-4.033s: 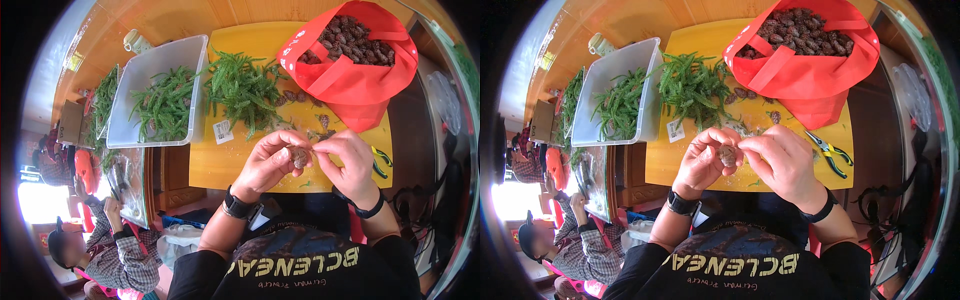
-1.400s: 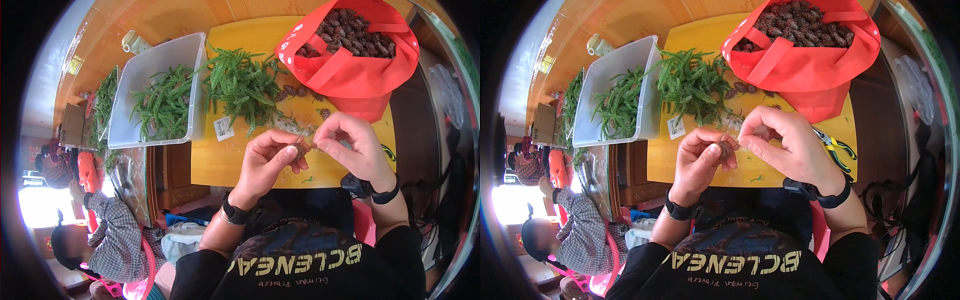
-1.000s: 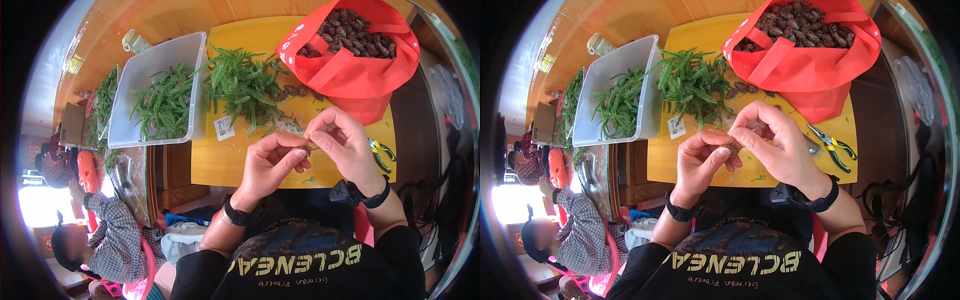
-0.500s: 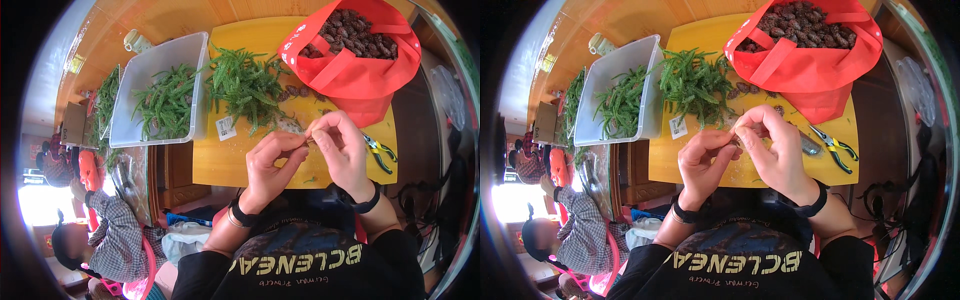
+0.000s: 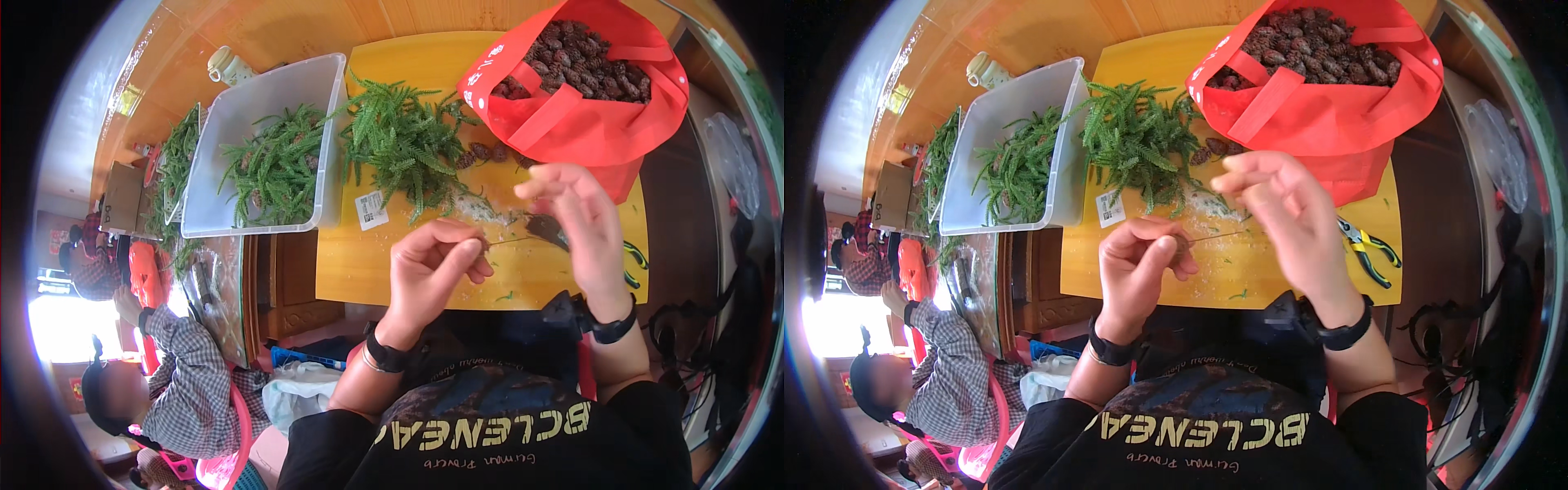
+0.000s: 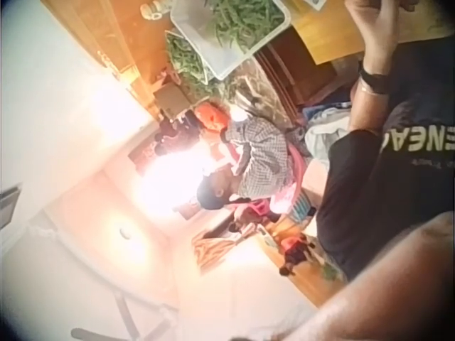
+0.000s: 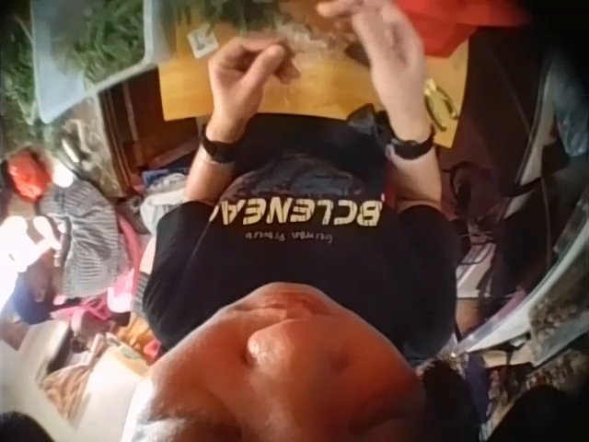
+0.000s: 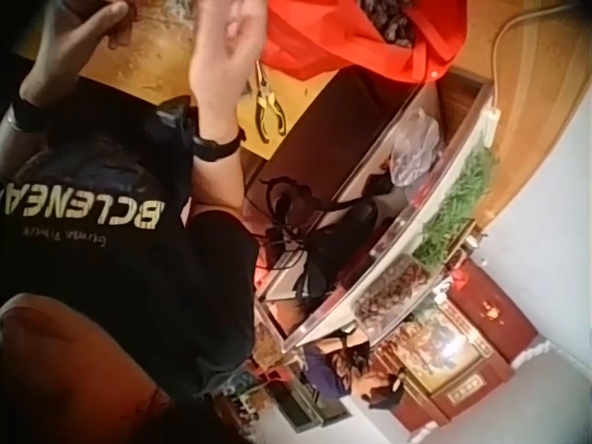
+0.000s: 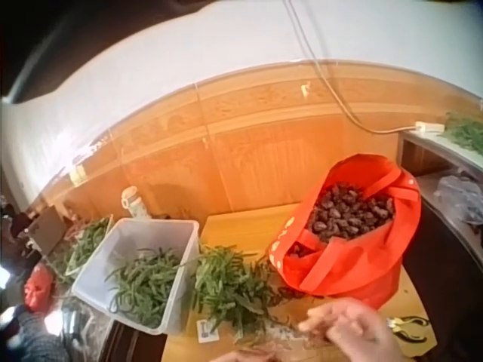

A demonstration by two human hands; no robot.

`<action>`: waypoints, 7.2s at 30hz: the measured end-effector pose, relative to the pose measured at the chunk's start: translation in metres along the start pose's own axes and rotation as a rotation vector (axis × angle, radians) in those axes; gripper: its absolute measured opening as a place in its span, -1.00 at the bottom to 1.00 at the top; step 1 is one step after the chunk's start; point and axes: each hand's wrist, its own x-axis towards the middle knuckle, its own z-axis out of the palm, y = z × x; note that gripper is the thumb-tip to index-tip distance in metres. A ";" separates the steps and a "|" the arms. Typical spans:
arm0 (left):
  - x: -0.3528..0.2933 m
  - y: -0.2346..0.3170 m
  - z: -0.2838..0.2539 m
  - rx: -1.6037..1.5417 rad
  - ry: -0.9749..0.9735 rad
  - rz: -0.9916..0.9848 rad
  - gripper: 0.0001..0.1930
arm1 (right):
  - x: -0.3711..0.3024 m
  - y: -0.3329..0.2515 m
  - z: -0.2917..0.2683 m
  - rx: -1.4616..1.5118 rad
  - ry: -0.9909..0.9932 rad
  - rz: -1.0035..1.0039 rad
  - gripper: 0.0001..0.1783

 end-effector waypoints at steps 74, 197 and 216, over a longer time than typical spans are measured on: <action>0.000 0.021 -0.007 -0.363 -0.325 -0.225 -0.91 | -0.004 0.012 0.008 0.024 -0.444 -0.074 -0.84; 0.003 0.004 -0.019 -0.566 -0.140 -0.119 -0.83 | -0.032 -0.021 -0.023 -0.971 -0.325 -0.258 -0.74; 0.007 0.019 -0.017 -0.557 -0.134 -0.252 -0.71 | -0.041 -0.007 -0.014 -0.900 -0.178 -0.256 -0.73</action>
